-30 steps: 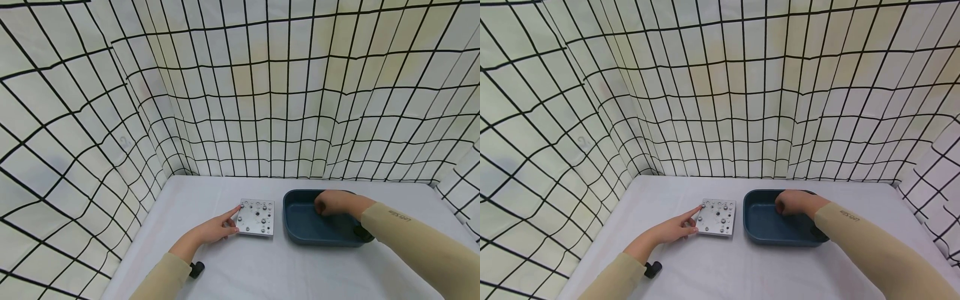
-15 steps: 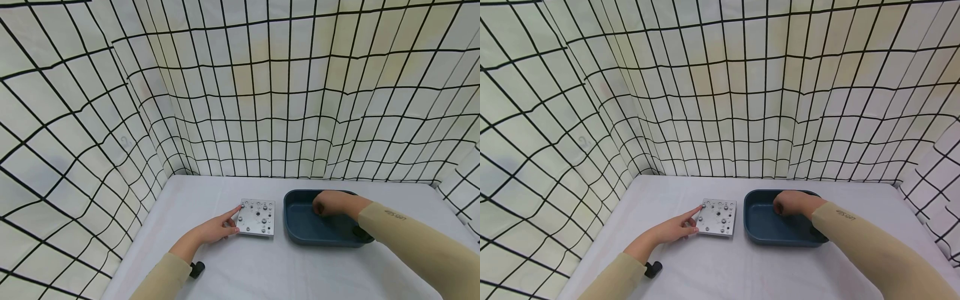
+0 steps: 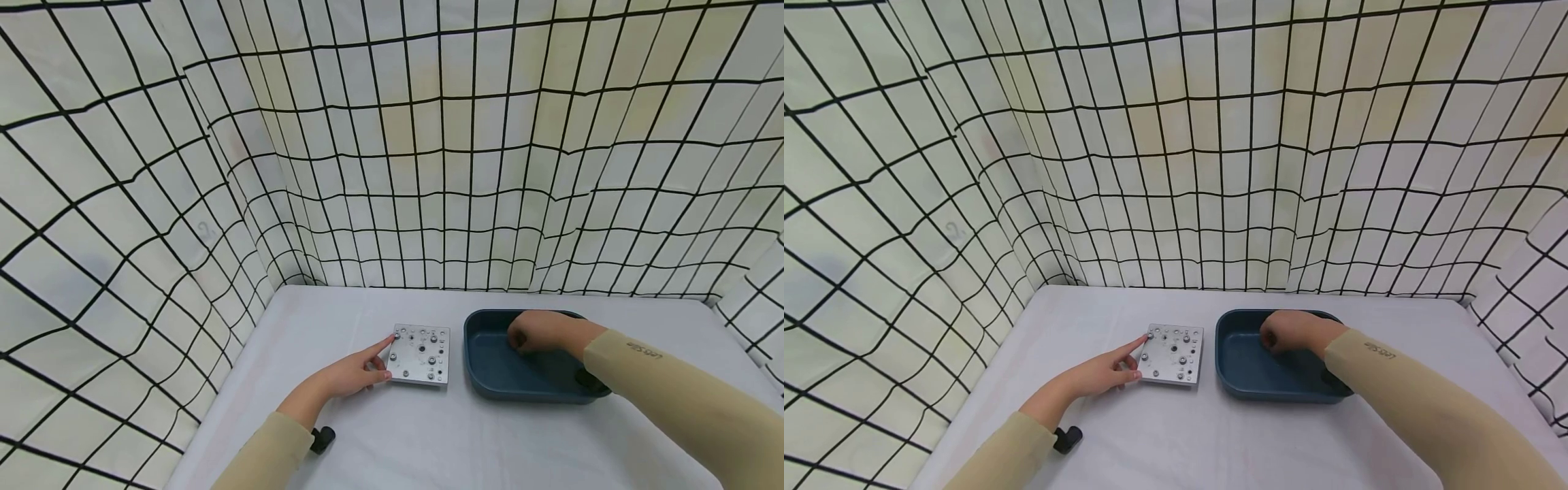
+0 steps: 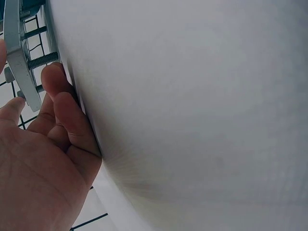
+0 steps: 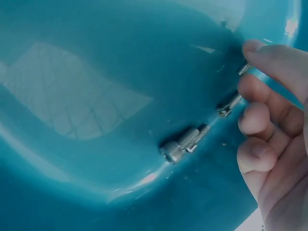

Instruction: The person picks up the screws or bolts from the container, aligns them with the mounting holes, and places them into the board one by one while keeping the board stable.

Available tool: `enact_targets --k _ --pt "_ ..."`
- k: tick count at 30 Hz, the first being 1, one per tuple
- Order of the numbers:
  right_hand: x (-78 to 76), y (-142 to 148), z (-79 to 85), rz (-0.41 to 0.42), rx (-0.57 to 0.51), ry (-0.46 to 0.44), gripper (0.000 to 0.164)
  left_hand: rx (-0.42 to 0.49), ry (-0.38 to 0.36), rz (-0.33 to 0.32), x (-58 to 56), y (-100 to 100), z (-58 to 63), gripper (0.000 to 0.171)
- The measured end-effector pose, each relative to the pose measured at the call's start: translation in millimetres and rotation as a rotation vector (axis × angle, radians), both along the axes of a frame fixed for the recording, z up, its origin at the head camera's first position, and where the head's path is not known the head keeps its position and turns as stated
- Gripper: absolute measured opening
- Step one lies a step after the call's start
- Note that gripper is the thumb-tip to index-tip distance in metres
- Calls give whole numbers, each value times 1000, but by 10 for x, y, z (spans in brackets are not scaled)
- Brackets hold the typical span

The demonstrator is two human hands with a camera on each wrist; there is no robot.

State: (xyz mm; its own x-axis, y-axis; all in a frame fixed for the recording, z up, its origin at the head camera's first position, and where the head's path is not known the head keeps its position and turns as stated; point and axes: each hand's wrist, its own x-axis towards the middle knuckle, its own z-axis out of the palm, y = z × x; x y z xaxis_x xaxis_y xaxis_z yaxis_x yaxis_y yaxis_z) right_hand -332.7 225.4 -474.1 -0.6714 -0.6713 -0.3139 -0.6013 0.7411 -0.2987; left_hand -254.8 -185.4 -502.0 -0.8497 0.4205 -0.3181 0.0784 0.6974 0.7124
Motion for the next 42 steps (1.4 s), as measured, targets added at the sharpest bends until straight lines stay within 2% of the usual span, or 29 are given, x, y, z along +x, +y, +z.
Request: enact_targets --k 14,27,34,42 --pt "73 -24 215 -45 -110 20 7 -25 4 8 -14 20 -22 78" --pt "103 -148 361 -129 -259 -80 8 -23 11 11 -10 26 -15 78" --pt "135 -385 422 -137 -296 -76 7 -21 10 10 -9 19 -20 78" --pt "120 -810 470 -155 -313 -106 5 -22 8 8 -6 19 -16 78"
